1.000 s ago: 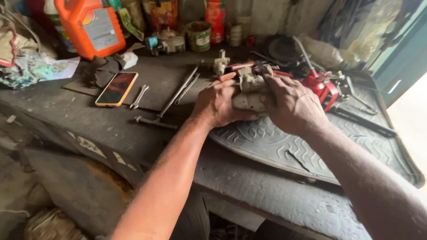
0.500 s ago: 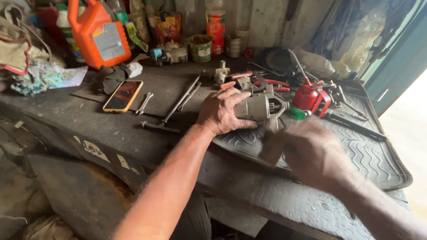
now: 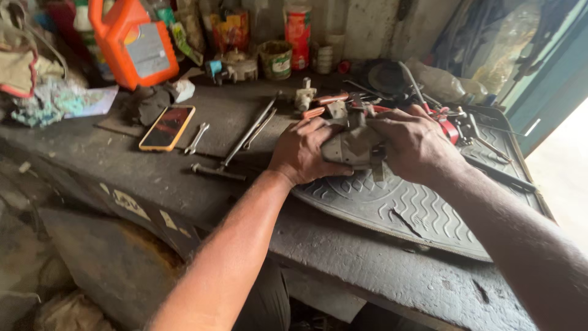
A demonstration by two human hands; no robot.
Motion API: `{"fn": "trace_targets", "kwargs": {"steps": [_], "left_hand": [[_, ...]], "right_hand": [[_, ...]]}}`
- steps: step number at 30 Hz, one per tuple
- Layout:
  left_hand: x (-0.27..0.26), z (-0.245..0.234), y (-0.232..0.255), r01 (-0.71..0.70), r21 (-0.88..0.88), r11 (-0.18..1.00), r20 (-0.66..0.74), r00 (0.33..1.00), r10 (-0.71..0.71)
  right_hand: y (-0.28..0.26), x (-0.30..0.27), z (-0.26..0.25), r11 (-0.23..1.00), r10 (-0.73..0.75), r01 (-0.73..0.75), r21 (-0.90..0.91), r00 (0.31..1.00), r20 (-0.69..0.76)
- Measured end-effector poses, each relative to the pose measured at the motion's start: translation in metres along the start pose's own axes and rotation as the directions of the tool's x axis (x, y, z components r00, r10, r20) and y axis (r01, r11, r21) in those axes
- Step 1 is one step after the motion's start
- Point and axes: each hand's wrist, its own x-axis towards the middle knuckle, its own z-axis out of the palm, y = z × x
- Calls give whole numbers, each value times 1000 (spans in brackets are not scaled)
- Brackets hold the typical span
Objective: The person works on an alternator by removing and tightening screws using a screwdriver. The person handles the alternator and its components, wipes a part with a cloth, and applies lubricant from a small red container.
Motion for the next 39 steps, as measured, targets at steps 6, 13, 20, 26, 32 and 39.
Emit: {"fn": "trace_targets", "kwargs": {"steps": [6, 13, 20, 26, 32, 39], "left_hand": [[-2, 2, 1, -97, -5, 995, -100, 990, 96], [-3, 5, 2, -85, 26, 996, -136, 987, 88], [-1, 12, -12, -124, 56, 991, -168, 977, 132], [-1, 11, -9, -126, 61, 990, -194, 972, 135], [-2, 5, -9, -118, 19, 993, -168, 978, 119], [-5, 2, 0, -177, 23, 984, -185, 967, 178]], "right_hand": [[-13, -45, -8, 977, -167, 146, -157, 977, -130], [-61, -124, -10, 987, 126, -130, 96, 991, 43], [-31, -120, -31, 905, 385, -401, -143, 914, -127], [8, -90, -41, 928, 372, -349, -132, 841, 392], [93, -66, -22, 773, 625, -622, 121, 717, -308], [125, -53, 36, 538, 831, -751, 382, 549, -91]]}}
